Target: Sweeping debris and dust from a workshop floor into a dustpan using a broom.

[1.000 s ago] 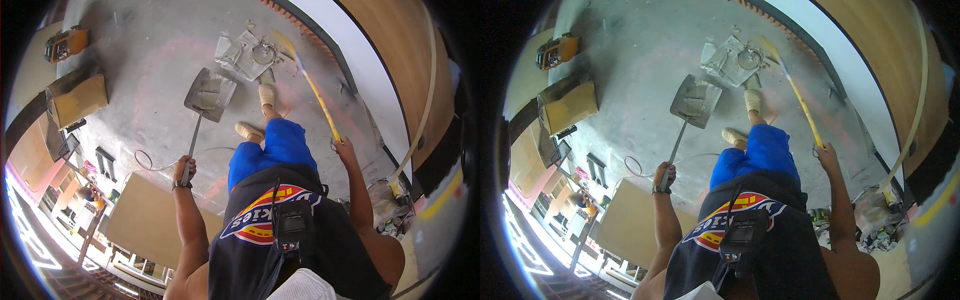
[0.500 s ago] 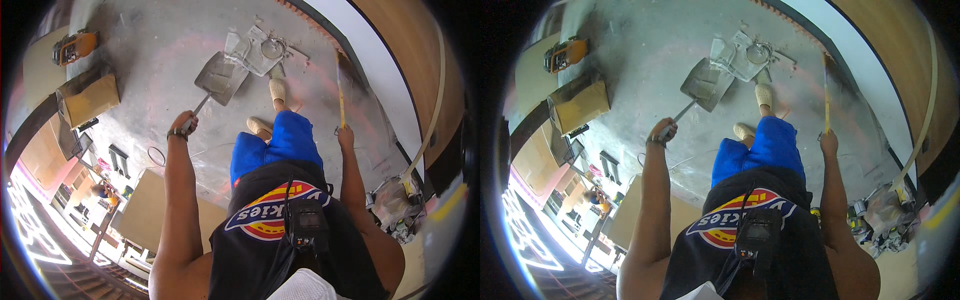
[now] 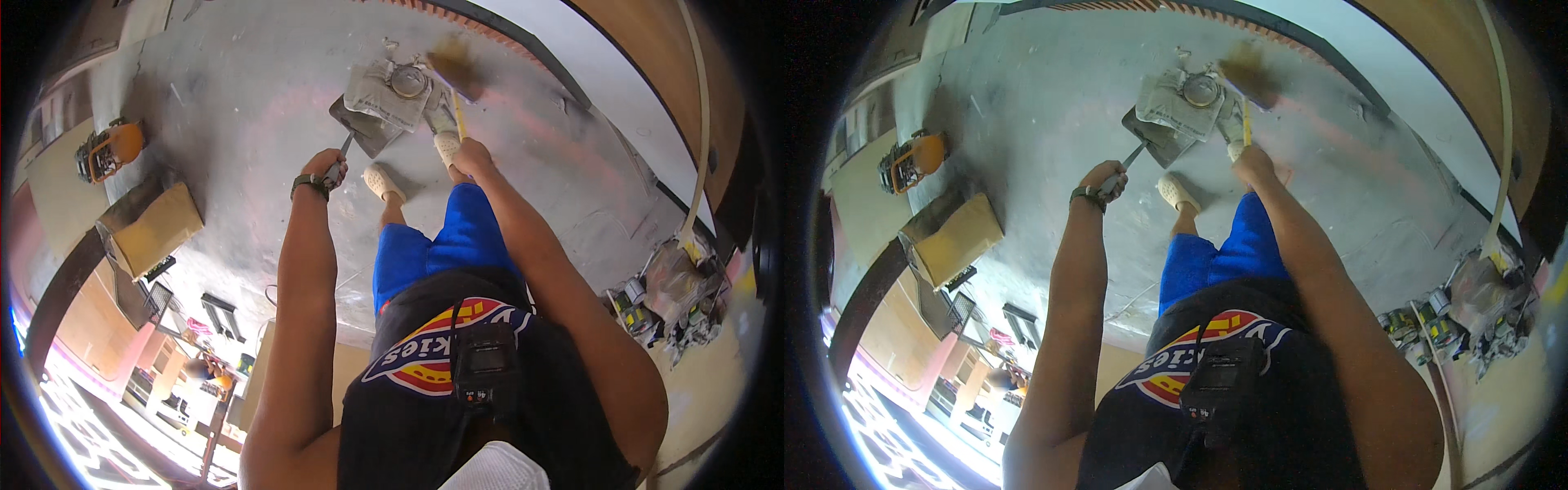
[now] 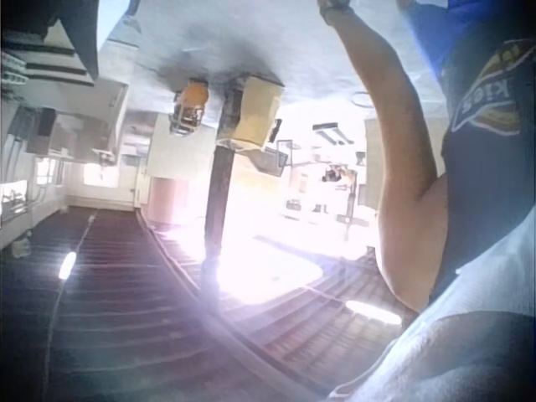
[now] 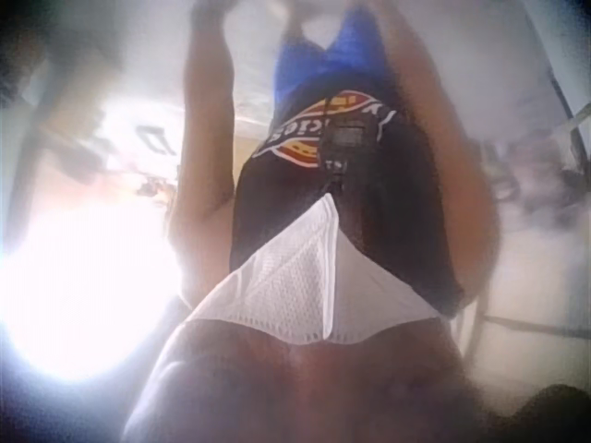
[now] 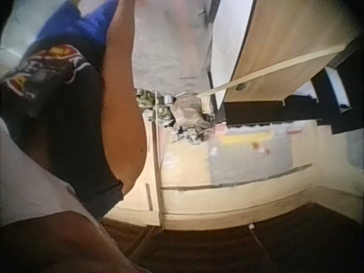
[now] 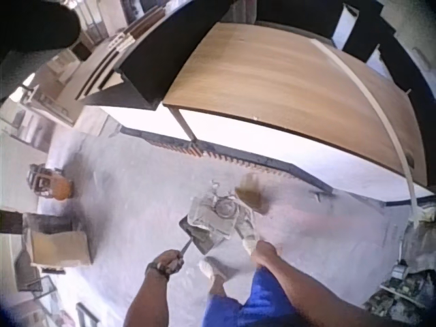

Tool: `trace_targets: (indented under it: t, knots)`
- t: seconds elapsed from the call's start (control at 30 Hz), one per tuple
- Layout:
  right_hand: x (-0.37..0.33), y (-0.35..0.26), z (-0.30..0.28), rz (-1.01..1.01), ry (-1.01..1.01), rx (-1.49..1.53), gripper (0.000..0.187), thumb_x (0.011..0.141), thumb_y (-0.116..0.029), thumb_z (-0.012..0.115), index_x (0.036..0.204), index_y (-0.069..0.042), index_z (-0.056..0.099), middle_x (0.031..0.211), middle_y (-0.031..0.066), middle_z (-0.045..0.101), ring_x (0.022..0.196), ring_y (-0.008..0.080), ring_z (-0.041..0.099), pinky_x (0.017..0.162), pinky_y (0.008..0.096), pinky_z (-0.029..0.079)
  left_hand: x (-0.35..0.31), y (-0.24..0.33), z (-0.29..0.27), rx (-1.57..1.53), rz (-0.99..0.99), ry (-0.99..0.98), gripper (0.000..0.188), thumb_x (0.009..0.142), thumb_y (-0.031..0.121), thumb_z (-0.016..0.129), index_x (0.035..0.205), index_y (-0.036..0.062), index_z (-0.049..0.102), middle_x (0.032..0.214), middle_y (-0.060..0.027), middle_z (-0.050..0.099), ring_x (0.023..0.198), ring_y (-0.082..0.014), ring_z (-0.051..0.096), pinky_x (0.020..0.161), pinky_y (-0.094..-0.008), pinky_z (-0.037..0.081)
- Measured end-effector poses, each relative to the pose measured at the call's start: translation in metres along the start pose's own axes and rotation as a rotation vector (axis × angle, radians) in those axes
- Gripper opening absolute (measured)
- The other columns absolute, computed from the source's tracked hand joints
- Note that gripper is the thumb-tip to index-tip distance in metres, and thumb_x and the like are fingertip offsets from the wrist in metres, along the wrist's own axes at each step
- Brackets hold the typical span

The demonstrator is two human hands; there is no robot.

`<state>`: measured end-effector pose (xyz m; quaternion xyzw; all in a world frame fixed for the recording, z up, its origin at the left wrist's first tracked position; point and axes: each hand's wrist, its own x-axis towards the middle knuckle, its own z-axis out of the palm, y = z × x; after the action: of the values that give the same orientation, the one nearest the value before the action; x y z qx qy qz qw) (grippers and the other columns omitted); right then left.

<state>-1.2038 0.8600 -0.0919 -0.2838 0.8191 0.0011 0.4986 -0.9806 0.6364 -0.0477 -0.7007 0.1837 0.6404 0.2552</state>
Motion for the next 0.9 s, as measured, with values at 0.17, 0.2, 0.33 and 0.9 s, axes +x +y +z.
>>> trace_targets:
  t: [0.17,0.2,0.33,0.9]
  knots:
    - [0.010,-0.029,0.038,-0.083,-0.038,-0.100,0.024,0.067,-0.014,0.050,0.082,0.003,0.060,0.081,0.0217,0.060,0.079,0.0308,0.060,0.070,0.0392,0.047,0.014,0.003,-0.014,0.099,0.071,-0.112,0.012,0.072,0.015,0.046,0.063,0.0097,0.042,0.049,-0.0020,0.047,0.036,-0.0126,0.042,0.033,-0.0246,0.034]
    - [0.008,-0.034,0.047,-0.103,-0.048,-0.159,0.024,0.067,-0.014,0.050,0.080,0.003,0.061,0.080,0.0213,0.060,0.078,0.0302,0.060,0.068,0.0392,0.047,0.017,-0.001,-0.014,0.104,0.068,-0.117,0.012,0.072,0.015,0.046,0.063,0.0097,0.042,0.049,-0.0020,0.047,0.036,-0.0126,0.042,0.033,-0.0246,0.034]
    - [-0.007,-0.059,0.081,-0.107,-0.150,-0.160,0.025,0.067,-0.013,0.050,0.083,0.003,0.061,0.081,0.0201,0.061,0.079,0.0296,0.060,0.069,0.0395,0.047,0.014,-0.019,-0.008,0.072,0.171,-0.132,0.011,0.075,0.015,0.048,0.067,0.0098,0.043,0.049,0.0017,0.047,0.036,-0.0084,0.044,0.032,-0.0207,0.037]
    - [-0.195,-0.026,0.108,-0.014,0.153,0.287,0.031,0.065,-0.026,0.054,0.085,-0.002,0.056,0.077,0.0222,0.057,0.075,0.0371,0.055,0.068,0.0428,0.043,0.004,-0.088,-0.120,-0.286,0.031,-0.260,0.019,0.082,0.016,0.043,0.065,0.0093,0.038,0.051,0.0030,0.039,0.036,-0.0040,0.037,0.030,-0.0163,0.036]
